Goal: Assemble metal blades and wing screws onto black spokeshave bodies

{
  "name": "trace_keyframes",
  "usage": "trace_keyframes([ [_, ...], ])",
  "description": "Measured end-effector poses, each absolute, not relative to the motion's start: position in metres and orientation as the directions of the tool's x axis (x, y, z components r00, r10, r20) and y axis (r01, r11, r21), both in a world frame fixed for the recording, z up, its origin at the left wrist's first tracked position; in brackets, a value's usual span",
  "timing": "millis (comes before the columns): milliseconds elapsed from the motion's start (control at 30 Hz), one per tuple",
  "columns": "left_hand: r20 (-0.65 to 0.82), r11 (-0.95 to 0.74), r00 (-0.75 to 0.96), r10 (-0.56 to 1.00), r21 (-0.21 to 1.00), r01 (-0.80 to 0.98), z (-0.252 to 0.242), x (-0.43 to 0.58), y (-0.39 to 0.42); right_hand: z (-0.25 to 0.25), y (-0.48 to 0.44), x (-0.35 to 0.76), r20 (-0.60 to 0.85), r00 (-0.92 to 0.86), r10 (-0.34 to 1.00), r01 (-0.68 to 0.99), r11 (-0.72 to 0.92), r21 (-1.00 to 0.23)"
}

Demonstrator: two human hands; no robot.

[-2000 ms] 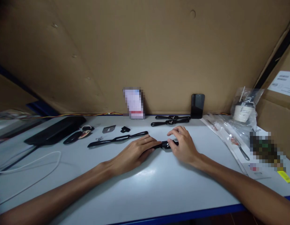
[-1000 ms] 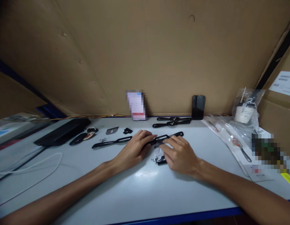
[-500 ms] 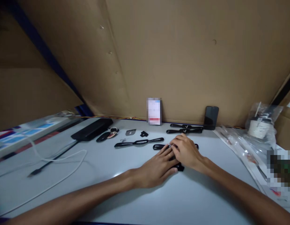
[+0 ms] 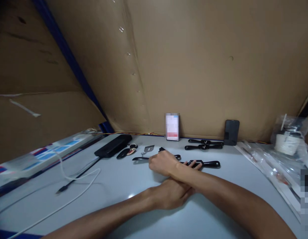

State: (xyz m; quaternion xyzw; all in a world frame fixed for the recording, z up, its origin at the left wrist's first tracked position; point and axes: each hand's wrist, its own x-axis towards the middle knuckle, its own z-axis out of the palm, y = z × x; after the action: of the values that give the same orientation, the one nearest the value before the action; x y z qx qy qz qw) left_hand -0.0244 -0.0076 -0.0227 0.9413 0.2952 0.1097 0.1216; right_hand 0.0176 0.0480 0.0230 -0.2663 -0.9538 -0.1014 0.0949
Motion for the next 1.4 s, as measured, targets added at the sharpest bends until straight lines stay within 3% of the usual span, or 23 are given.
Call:
trace_keyframes([
  [133,0.078,-0.777,0.787,0.612,0.243,0.580,-0.005,-0.032,-0.009,0.041,0.039,0.060,0.307,-0.785,0.538,0.610,0.756,0.238],
  [267,-0.014,-0.770,0.778,0.628,0.135,0.624,0.032,-0.057,-0.003,0.043,0.035,0.130,0.419,-0.677,0.605,0.724,0.648,0.236],
  [367,-0.137,-0.661,0.672,0.728,0.119,0.741,0.054,-0.075,0.003,0.034,0.032,0.181,0.555,-0.540,0.633,0.823,0.534,0.192],
  [533,-0.137,-0.521,0.521,0.843,0.034,0.853,0.061,-0.091,0.012,0.027,0.012,0.215,0.348,-0.426,0.835,0.904,0.375,0.207],
  [667,-0.107,-0.485,0.480,0.871,-0.027,0.874,0.053,-0.099,0.018,0.020,-0.006,0.204,0.142,-0.470,0.871,0.868,0.427,0.252],
  [833,-0.025,-0.363,0.364,0.931,-0.172,0.916,0.039,-0.113,0.032,0.002,-0.016,0.187,0.169,-0.629,0.759,0.768,0.574,0.284],
  [1000,0.051,-0.319,0.335,0.941,-0.199,0.927,0.041,-0.114,0.043,0.000,-0.019,0.183,0.200,-0.656,0.728,0.754,0.617,0.225],
  [1100,0.157,-0.394,0.410,0.899,-0.123,0.911,0.042,-0.099,0.040,0.000,-0.022,0.181,0.162,-0.643,0.748,0.762,0.605,0.233],
  [1233,0.395,-0.647,0.565,0.724,0.106,0.755,0.025,-0.071,0.025,-0.007,-0.030,0.178,0.226,-0.595,0.771,0.803,0.556,0.216],
  [1400,0.333,-0.779,0.705,0.626,0.221,0.587,0.002,-0.047,0.007,-0.008,-0.038,0.178,0.263,-0.589,0.764,0.807,0.570,0.152],
])
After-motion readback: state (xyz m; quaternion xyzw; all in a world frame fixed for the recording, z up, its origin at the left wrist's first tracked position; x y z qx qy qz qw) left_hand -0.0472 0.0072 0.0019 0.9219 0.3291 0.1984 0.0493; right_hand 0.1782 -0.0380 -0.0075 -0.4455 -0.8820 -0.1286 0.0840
